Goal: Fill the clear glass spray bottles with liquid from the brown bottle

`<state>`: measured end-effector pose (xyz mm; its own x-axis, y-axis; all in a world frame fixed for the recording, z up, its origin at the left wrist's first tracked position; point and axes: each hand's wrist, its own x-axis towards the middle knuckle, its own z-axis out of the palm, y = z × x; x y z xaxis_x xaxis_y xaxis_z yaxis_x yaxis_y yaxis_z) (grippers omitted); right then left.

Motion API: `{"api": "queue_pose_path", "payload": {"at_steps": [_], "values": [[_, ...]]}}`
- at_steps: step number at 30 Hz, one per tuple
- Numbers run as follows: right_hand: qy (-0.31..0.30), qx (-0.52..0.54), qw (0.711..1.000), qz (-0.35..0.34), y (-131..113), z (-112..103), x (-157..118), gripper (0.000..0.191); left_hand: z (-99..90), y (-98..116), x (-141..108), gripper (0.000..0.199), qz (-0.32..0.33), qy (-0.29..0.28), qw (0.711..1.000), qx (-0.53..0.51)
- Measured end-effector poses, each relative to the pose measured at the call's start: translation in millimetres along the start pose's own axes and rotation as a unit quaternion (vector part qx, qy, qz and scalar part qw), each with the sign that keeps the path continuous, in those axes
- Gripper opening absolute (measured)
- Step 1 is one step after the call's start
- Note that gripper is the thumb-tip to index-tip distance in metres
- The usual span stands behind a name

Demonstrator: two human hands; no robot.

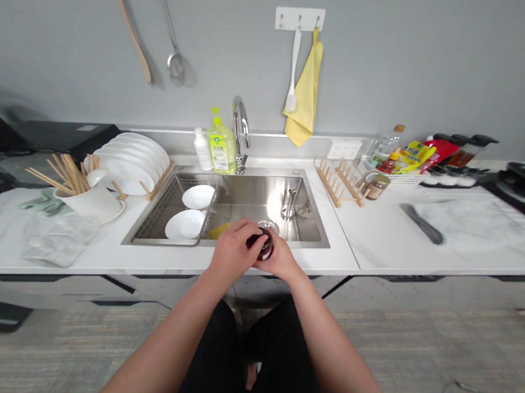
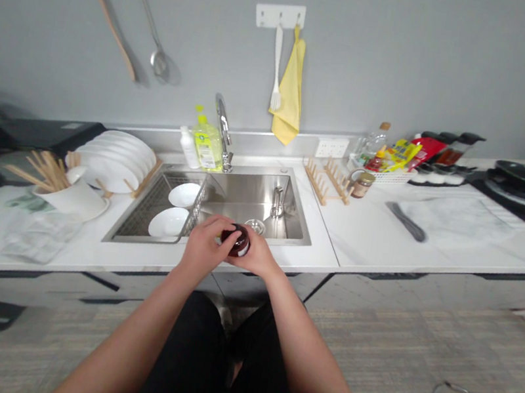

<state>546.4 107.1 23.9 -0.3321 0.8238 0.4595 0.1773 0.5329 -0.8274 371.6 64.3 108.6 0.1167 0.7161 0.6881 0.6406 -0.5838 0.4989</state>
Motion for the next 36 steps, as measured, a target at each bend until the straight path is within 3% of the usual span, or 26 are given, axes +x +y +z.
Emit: {"api": "queue_pose_path", "payload": {"at_steps": [4,6,9,15,22,26,29,33,36], "values": [[-0.007,0.004,1.000,0.007,0.0,1.0,-0.6,0.077,-0.2,-3.3,0.2,0.009,-0.015,0.014,1.000,-0.015],[-0.006,0.006,1.000,0.009,0.7,1.8,-0.7,0.078,-1.7,-3.7,-1.1,0.002,-0.010,-0.005,0.999,-0.036],[-0.007,0.011,1.000,0.009,2.1,2.2,-0.7,0.080,-6.4,-5.4,-4.0,0.015,0.003,-0.033,0.997,-0.066],[-0.011,0.006,1.000,0.005,3.5,1.3,-0.4,0.083,-7.7,-12.9,-3.4,0.002,-0.008,0.016,0.998,-0.064],[-0.004,-0.001,1.000,0.011,1.1,2.2,-0.4,0.073,7.8,-3.5,0.4,0.020,-0.007,0.044,0.999,0.016],[-0.002,-0.005,1.000,0.008,0.7,1.8,-0.2,0.073,8.3,-2.2,-3.8,0.015,-0.005,0.049,0.999,0.007],[-0.001,0.010,1.000,0.005,1.8,1.8,-0.2,0.080,1.2,-7.2,-7.5,0.005,-0.011,0.018,0.999,-0.027],[-0.003,0.016,1.000,0.002,3.6,2.9,-0.1,0.086,-8.8,-10.2,-6.4,0.021,-0.002,-0.050,0.996,-0.073],[-0.003,0.010,1.000,-0.004,3.5,3.3,-0.2,0.083,-8.0,-8.7,-2.2,0.019,-0.012,-0.079,0.992,-0.096]]}}
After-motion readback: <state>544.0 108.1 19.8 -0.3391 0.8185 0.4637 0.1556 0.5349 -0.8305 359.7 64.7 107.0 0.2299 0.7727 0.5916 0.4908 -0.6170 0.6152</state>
